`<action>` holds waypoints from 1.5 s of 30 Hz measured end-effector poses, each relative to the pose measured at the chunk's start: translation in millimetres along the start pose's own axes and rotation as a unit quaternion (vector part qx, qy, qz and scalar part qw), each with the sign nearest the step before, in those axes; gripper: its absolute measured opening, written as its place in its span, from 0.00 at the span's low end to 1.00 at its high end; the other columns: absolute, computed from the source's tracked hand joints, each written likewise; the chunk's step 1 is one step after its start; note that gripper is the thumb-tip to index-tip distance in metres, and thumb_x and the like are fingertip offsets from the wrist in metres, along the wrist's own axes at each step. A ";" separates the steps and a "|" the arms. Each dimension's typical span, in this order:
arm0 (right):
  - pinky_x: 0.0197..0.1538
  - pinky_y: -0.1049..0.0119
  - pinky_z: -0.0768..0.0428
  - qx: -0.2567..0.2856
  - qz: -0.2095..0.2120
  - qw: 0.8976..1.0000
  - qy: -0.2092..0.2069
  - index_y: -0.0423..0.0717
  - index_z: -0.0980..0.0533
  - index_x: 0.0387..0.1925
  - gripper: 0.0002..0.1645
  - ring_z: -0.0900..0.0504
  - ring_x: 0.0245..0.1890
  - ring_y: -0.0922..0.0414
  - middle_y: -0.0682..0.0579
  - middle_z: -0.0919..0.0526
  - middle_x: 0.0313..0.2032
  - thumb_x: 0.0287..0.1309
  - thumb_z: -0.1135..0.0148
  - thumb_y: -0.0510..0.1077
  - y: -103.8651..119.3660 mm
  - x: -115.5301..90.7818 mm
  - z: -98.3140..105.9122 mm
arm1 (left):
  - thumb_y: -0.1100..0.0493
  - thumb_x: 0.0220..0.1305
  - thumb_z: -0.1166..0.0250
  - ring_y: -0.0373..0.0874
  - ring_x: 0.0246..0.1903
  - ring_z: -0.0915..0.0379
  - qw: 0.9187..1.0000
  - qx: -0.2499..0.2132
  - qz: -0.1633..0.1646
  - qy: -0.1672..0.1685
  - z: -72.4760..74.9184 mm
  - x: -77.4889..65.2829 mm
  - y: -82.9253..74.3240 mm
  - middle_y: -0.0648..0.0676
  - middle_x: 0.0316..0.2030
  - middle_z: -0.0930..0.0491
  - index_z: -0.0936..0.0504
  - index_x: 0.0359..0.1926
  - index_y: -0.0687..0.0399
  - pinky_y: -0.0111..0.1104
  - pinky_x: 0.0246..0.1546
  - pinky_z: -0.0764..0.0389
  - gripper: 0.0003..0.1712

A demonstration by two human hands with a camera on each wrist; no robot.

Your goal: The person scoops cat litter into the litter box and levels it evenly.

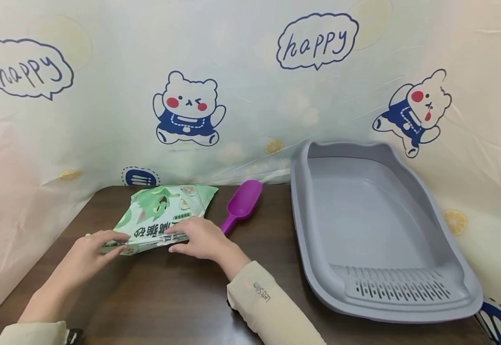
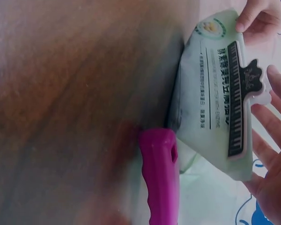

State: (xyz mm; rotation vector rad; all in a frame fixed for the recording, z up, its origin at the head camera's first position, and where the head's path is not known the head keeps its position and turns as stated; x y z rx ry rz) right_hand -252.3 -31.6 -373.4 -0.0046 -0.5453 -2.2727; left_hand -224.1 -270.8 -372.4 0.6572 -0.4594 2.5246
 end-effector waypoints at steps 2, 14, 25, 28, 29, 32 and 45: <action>0.67 0.67 0.30 -0.004 0.001 1.000 -0.003 0.60 0.22 0.61 0.25 0.24 0.63 0.62 0.59 0.19 0.59 0.63 0.35 0.56 0.8 1.2 -1.6 | 0.65 0.43 0.21 0.47 0.34 0.18 1.000 -0.001 0.003 -0.001 0.4 -0.6 0.7 0.49 0.33 0.12 0.11 0.36 0.52 0.34 0.39 0.24 0.15; 0.55 0.61 0.22 -0.011 -0.027 0.997 -0.067 0.62 0.18 0.55 0.19 0.20 0.57 0.63 0.63 0.15 0.54 0.63 0.35 0.56 -0.3 2.5 -11.4 | 0.67 0.44 0.22 0.47 0.35 0.19 0.999 -0.025 0.027 0.009 -2.0 -3.4 3.1 0.49 0.33 0.13 0.12 0.34 0.50 0.54 0.43 0.26 0.14; 0.50 0.62 0.24 -0.026 -0.031 0.995 -0.092 0.63 0.18 0.54 0.18 0.20 0.56 0.64 0.65 0.15 0.53 0.62 0.35 0.56 -1.7 0.7 -13.1 | 0.67 0.45 0.22 0.44 0.32 0.20 0.999 -0.021 0.030 0.016 -1.8 -3.0 0.8 0.47 0.31 0.14 0.13 0.31 0.49 0.52 0.40 0.25 0.12; 0.48 0.62 0.24 -0.026 -0.033 0.994 -0.098 0.63 0.18 0.52 0.17 0.19 0.55 0.64 0.64 0.15 0.52 0.62 0.34 0.56 -2.5 0.0 -13.0 | 0.67 0.45 0.22 0.41 0.31 0.20 1.000 -0.013 0.024 0.015 -2.5 -3.4 0.7 0.46 0.31 0.14 0.13 0.31 0.47 0.46 0.37 0.23 0.12; 0.48 0.62 0.24 -0.026 -0.033 0.994 -0.099 0.63 0.18 0.52 0.17 0.19 0.55 0.64 0.64 0.15 0.51 0.62 0.34 0.56 -2.9 -0.3 -13.0 | 0.66 0.45 0.22 0.40 0.30 0.21 1.000 -0.009 0.023 0.015 -2.6 -3.6 0.6 0.45 0.30 0.14 0.13 0.31 0.47 0.44 0.36 0.22 0.12; 0.47 0.62 0.24 -0.024 -0.032 0.994 -0.102 0.62 0.18 0.51 0.16 0.18 0.54 0.63 0.64 0.14 0.50 0.62 0.34 0.56 -3.8 -0.6 -13.2 | 0.66 0.45 0.22 0.38 0.30 0.21 1.000 -0.006 0.019 0.016 -2.7 -4.4 -0.1 0.44 0.30 0.15 0.13 0.30 0.46 0.40 0.33 0.22 0.12; 0.51 0.71 0.21 -0.038 0.020 0.994 -0.101 0.55 0.17 0.48 0.13 0.15 0.48 0.64 0.62 0.13 0.45 0.63 0.34 0.51 -1.1 2.0 -7.3 | 0.67 0.43 0.21 0.33 0.29 0.24 0.999 -0.039 0.002 0.001 -0.7 -2.5 2.3 0.41 0.29 0.16 0.14 0.29 0.44 0.17 0.35 0.31 0.15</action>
Point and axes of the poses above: each hand's wrist, its own x-axis towards the middle knuckle, its own z-axis out of the back of the hand, y = z × x, the point moved 5 cm from there along x, towards the middle knuckle
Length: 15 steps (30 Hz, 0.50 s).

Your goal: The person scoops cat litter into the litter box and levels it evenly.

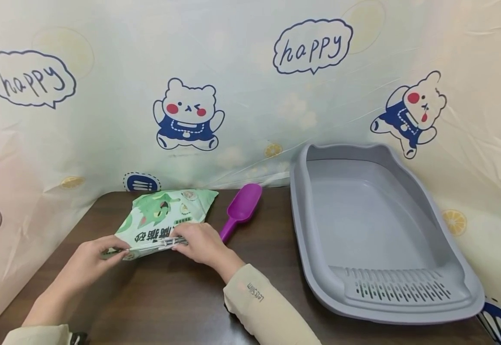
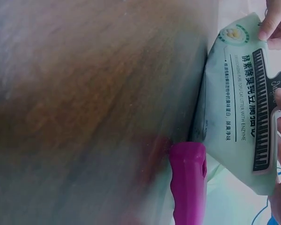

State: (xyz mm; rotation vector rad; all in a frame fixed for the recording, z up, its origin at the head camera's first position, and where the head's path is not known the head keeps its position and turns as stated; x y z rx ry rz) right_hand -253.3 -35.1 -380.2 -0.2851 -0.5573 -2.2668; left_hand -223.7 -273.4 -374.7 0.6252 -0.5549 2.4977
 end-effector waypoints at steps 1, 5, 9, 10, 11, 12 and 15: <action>0.50 0.71 0.21 0.003 0.002 1.000 0.000 0.54 0.17 0.48 0.13 0.15 0.47 0.64 0.61 0.13 0.45 0.63 0.34 0.51 -0.1 -0.4 -0.1 | 0.67 0.42 0.21 0.33 0.28 0.24 1.000 -0.002 0.000 0.000 0.1 -0.2 0.5 0.40 0.29 0.17 0.14 0.28 0.44 0.16 0.35 0.31 0.15; 0.48 0.71 0.21 0.004 0.010 1.000 -0.007 0.54 0.17 0.47 0.13 0.15 0.46 0.63 0.61 0.13 0.45 0.63 0.33 0.51 -1.1 -1.8 0.4 | 0.68 0.42 0.21 0.32 0.28 0.25 1.000 -0.008 -0.001 -0.002 0.0 -0.6 2.0 0.40 0.28 0.17 0.14 0.28 0.44 0.16 0.35 0.31 0.15; 0.48 0.71 0.21 0.009 0.012 1.000 -0.005 0.53 0.18 0.47 0.13 0.15 0.44 0.62 0.60 0.13 0.44 0.63 0.34 0.51 -3.9 -2.3 1.6 | 0.68 0.42 0.21 0.32 0.28 0.24 1.000 -0.009 -0.001 -0.004 -0.2 0.3 2.5 0.40 0.28 0.17 0.13 0.28 0.44 0.18 0.35 0.29 0.15; 0.48 0.71 0.21 0.012 0.013 1.000 -0.002 0.53 0.18 0.47 0.13 0.15 0.44 0.62 0.60 0.13 0.44 0.63 0.34 0.51 -4.6 -2.6 2.2 | 0.68 0.42 0.22 0.32 0.28 0.24 1.000 -0.010 0.000 -0.002 -0.3 0.3 2.5 0.40 0.28 0.17 0.13 0.28 0.44 0.18 0.35 0.29 0.15; 0.48 0.71 0.21 0.014 0.015 1.000 0.002 0.52 0.18 0.47 0.13 0.15 0.44 0.62 0.60 0.13 0.44 0.63 0.34 0.51 -5.3 -3.0 2.6 | 0.68 0.43 0.22 0.32 0.28 0.24 1.000 -0.009 0.000 0.001 -0.4 0.3 2.3 0.40 0.28 0.17 0.13 0.28 0.44 0.18 0.34 0.29 0.14; 0.48 0.71 0.21 0.016 0.016 1.000 0.005 0.52 0.18 0.47 0.13 0.15 0.43 0.62 0.59 0.13 0.44 0.63 0.34 0.51 -5.9 -3.6 3.5 | 0.68 0.43 0.22 0.32 0.28 0.25 1.000 -0.009 0.001 0.002 -0.5 0.1 1.9 0.40 0.28 0.17 0.13 0.28 0.45 0.18 0.34 0.29 0.14; 0.46 0.70 0.21 0.019 0.020 1.000 0.009 0.52 0.17 0.46 0.12 0.15 0.41 0.61 0.59 0.13 0.43 0.63 0.33 0.50 -7.8 -5.2 7.9 | 0.68 0.43 0.22 0.31 0.28 0.25 1.000 -0.007 0.003 0.004 -0.4 -0.6 1.5 0.40 0.27 0.17 0.12 0.28 0.44 0.18 0.34 0.30 0.14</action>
Point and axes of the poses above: each hand's wrist, its own x-axis towards the middle knuckle, its own z-axis out of the back of the hand, y = z × x, the point moved 5 cm from there along x, towards the middle knuckle
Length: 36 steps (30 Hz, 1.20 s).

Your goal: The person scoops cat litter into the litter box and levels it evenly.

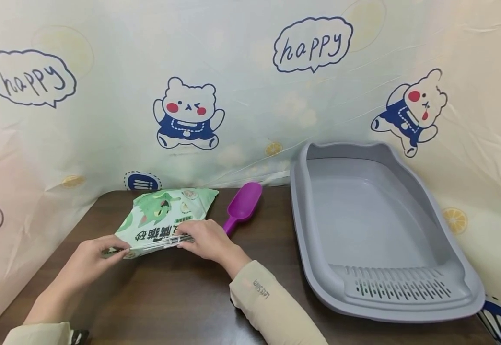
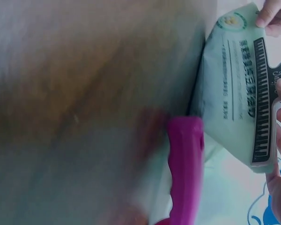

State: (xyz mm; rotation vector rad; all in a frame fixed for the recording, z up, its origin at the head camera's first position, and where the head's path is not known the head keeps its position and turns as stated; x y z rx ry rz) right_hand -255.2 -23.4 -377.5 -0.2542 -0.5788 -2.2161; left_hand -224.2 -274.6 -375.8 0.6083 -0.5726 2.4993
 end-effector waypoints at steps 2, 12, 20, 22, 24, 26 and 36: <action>0.45 0.70 0.21 -0.002 0.000 1.000 0.003 0.52 0.17 0.46 0.12 0.15 0.39 0.61 0.60 0.13 0.42 0.62 0.33 0.50 -0.9 -1.5 3.3 | 0.68 0.43 0.22 0.31 0.28 0.26 1.000 0.000 0.005 0.002 0.2 -0.1 -0.4 0.40 0.27 0.17 0.12 0.28 0.45 0.18 0.33 0.30 0.14; 0.48 0.70 0.21 0.008 -0.044 0.999 0.000 0.53 0.16 0.48 0.14 0.15 0.40 0.60 0.59 0.12 0.44 0.61 0.32 0.50 -15.1 -15.2 11.5 | 0.68 0.43 0.22 0.30 0.27 0.26 1.000 -0.003 0.005 -0.004 0.1 -1.6 0.4 0.40 0.26 0.17 0.12 0.27 0.45 0.18 0.33 0.30 0.13; 0.47 0.68 0.21 0.040 -0.050 0.998 -0.022 0.52 0.17 0.46 0.12 0.15 0.39 0.57 0.57 0.12 0.43 0.59 0.30 0.46 -23.1 -26.6 22.1 | 0.68 0.43 0.22 0.31 0.27 0.26 1.000 -0.013 0.007 -0.011 -0.3 -2.1 1.0 0.40 0.26 0.17 0.12 0.27 0.45 0.16 0.33 0.31 0.13; 0.45 0.67 0.22 0.048 -0.056 0.997 -0.025 0.52 0.17 0.45 0.12 0.16 0.37 0.55 0.57 0.12 0.42 0.59 0.30 0.45 -25.3 -29.3 24.1 | 0.68 0.43 0.22 0.31 0.27 0.26 1.000 -0.013 0.009 -0.010 -0.4 -2.1 1.1 0.40 0.26 0.17 0.12 0.27 0.45 0.16 0.33 0.32 0.13; 0.43 0.67 0.23 0.053 -0.061 0.996 -0.028 0.51 0.17 0.44 0.12 0.17 0.35 0.53 0.57 0.12 0.42 0.59 0.30 0.45 -27.5 -31.7 25.4 | 0.68 0.44 0.22 0.30 0.27 0.26 1.000 -0.014 0.012 -0.008 -0.5 -2.4 1.5 0.40 0.26 0.17 0.12 0.27 0.45 0.16 0.33 0.32 0.13; 0.42 0.69 0.24 0.056 -0.066 0.996 -0.030 0.51 0.17 0.44 0.11 0.18 0.35 0.53 0.57 0.12 0.41 0.59 0.30 0.45 -29.1 -34.1 26.9 | 0.67 0.44 0.22 0.30 0.27 0.26 1.000 -0.015 0.015 -0.007 -0.4 -2.7 1.9 0.39 0.26 0.17 0.12 0.27 0.45 0.16 0.33 0.32 0.13; 0.42 0.67 0.21 0.088 -0.093 0.991 -0.048 0.51 0.16 0.44 0.11 0.17 0.35 0.55 0.55 0.13 0.39 0.59 0.30 0.43 -38.2 -45.8 35.6 | 0.67 0.46 0.22 0.30 0.28 0.25 1.000 -0.022 0.022 -0.004 -0.1 -1.5 3.3 0.39 0.27 0.17 0.12 0.28 0.44 0.17 0.34 0.30 0.12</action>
Point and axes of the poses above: each hand's wrist, its own x-axis towards the middle knuckle, its own z-axis out of the back of the hand, y = z × x, the point moved 5 cm from there along x, towards the middle knuckle
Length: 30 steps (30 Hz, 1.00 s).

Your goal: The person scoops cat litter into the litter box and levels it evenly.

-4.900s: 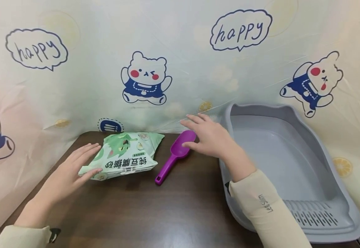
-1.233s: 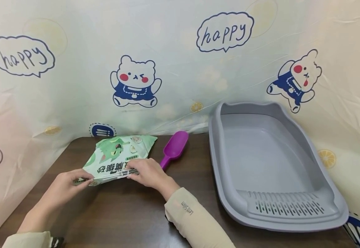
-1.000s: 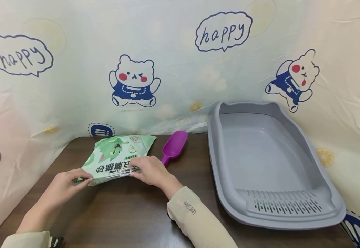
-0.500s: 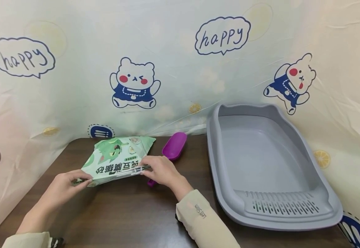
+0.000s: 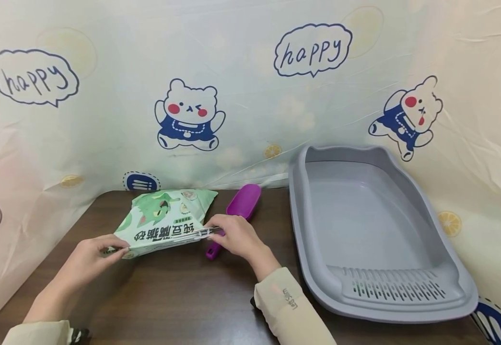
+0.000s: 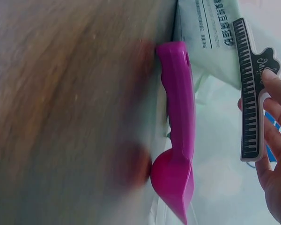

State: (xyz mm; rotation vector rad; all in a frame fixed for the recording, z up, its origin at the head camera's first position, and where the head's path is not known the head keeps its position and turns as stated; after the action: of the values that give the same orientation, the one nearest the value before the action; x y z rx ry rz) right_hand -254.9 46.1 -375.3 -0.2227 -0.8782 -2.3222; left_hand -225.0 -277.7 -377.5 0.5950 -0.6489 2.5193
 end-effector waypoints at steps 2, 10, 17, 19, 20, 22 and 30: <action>0.43 0.66 0.20 0.003 -0.004 1.000 -0.005 0.51 0.16 0.45 0.11 0.16 0.36 0.56 0.54 0.12 0.40 0.59 0.30 0.42 -2.0 -2.3 2.8 | 0.67 0.46 0.22 0.30 0.28 0.25 1.000 0.003 0.002 0.000 0.2 0.3 0.0 0.39 0.27 0.17 0.12 0.28 0.44 0.17 0.34 0.30 0.12; 0.48 0.59 0.18 0.018 -0.026 0.999 -0.028 0.51 0.16 0.44 0.11 0.14 0.41 0.56 0.55 0.12 0.40 0.58 0.29 0.41 -14.1 -12.5 13.5 | 0.67 0.46 0.22 0.32 0.29 0.23 1.000 0.008 0.007 0.000 -0.8 1.1 0.4 0.41 0.28 0.16 0.12 0.28 0.45 0.14 0.35 0.32 0.11; 0.51 0.55 0.18 0.029 -0.031 0.998 -0.045 0.50 0.16 0.43 0.11 0.14 0.43 0.57 0.55 0.12 0.40 0.56 0.29 0.40 -23.9 -20.4 21.6 | 0.67 0.47 0.22 0.32 0.29 0.23 1.000 0.005 0.016 0.003 -1.3 1.2 1.8 0.41 0.29 0.15 0.12 0.29 0.46 0.13 0.36 0.32 0.11; 0.52 0.53 0.18 0.034 -0.034 0.998 -0.045 0.49 0.16 0.43 0.12 0.14 0.43 0.55 0.54 0.12 0.40 0.56 0.29 0.39 -25.4 -21.5 23.4 | 0.66 0.47 0.23 0.32 0.30 0.23 1.000 0.005 0.018 0.005 -1.5 1.2 2.2 0.41 0.29 0.15 0.12 0.29 0.45 0.13 0.36 0.32 0.11; 0.52 0.53 0.19 0.035 -0.034 0.998 -0.045 0.48 0.16 0.43 0.12 0.14 0.44 0.55 0.54 0.12 0.40 0.56 0.29 0.39 -25.9 -21.9 24.2 | 0.66 0.47 0.23 0.32 0.30 0.23 1.000 0.005 0.018 0.006 -1.7 1.3 2.4 0.41 0.29 0.15 0.12 0.29 0.45 0.13 0.36 0.32 0.11; 0.52 0.54 0.19 0.037 -0.034 0.998 -0.043 0.48 0.16 0.44 0.12 0.14 0.44 0.55 0.54 0.12 0.40 0.56 0.29 0.39 -26.8 -22.5 25.5 | 0.66 0.47 0.23 0.31 0.30 0.24 1.000 0.004 0.019 0.007 -1.9 1.2 2.6 0.41 0.29 0.15 0.12 0.29 0.45 0.13 0.36 0.32 0.11; 0.54 0.56 0.19 0.030 -0.052 0.997 -0.055 0.47 0.17 0.45 0.13 0.14 0.46 0.55 0.53 0.12 0.42 0.56 0.30 0.37 -31.6 -26.9 32.9 | 0.67 0.47 0.23 0.29 0.29 0.25 1.000 -0.002 0.008 0.000 -1.6 0.3 0.7 0.39 0.28 0.17 0.13 0.27 0.45 0.15 0.35 0.31 0.12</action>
State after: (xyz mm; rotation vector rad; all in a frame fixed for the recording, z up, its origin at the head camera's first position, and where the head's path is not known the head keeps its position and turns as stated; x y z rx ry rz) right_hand -255.5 99.0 -376.8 -0.2890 -1.0352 -2.3933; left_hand -226.0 -277.3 -378.9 0.5892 -0.6616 2.5328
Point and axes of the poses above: each hand's wrist, its own x-axis towards the middle knuckle, its own z-axis out of the back of the hand, y = z × x, the point moved 5 cm from there along x, towards the middle knuckle
